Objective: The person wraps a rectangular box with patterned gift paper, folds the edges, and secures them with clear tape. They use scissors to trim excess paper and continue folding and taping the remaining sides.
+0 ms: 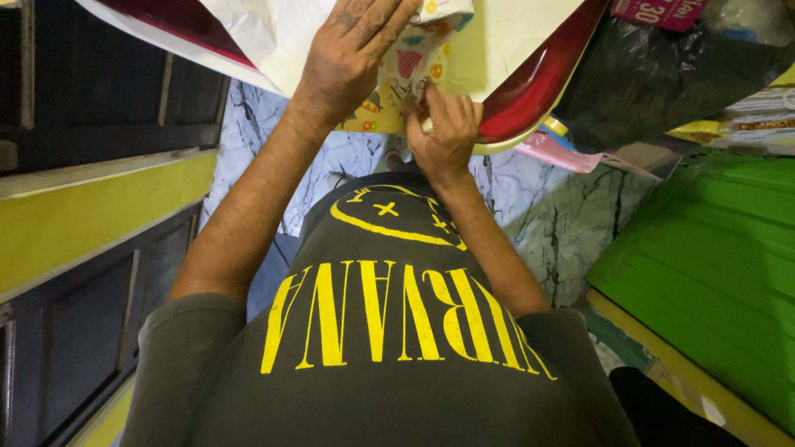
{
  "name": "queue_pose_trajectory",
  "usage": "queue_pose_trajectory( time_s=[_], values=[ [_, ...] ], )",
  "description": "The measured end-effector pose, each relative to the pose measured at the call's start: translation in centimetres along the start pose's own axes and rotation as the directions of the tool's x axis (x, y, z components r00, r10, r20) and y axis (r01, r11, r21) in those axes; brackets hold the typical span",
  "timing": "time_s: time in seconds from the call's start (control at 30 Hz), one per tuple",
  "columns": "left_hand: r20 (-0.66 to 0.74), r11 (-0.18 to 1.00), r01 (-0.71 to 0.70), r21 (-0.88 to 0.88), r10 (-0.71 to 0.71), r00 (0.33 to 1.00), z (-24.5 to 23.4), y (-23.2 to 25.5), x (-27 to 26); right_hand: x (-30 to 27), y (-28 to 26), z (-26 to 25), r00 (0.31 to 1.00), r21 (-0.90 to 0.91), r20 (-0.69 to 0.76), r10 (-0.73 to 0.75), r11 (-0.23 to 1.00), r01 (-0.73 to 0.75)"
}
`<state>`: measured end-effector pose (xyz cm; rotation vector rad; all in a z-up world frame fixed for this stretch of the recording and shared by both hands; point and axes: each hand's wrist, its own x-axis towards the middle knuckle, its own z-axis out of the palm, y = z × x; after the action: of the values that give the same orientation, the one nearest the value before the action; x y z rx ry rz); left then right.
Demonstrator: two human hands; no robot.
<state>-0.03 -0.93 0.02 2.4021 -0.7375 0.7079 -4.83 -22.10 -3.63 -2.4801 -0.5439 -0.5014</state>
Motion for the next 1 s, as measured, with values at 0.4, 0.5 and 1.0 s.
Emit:
queue_pose_trajectory(
  time_s=[0.4,0.5,1.0],
  values=[
    [0.000,1.000,0.009,-0.018,-0.009,1.000,-0.3,0.1,0.3,2.4,-0.9,0.8,0.984,0.097,-0.027,0.174,0.981,-0.171],
    [0.018,1.000,-0.002,0.006,0.002,1.000,-0.5,0.2,0.3,2.4,0.1,0.5,0.968,0.163,-0.027,0.249,0.957,-0.241],
    [0.032,1.000,-0.004,0.028,0.003,0.999,-0.1,0.1,0.0,10.9,6.0,-6.6,0.892,0.218,0.224,-0.394,0.912,0.348]
  ],
)
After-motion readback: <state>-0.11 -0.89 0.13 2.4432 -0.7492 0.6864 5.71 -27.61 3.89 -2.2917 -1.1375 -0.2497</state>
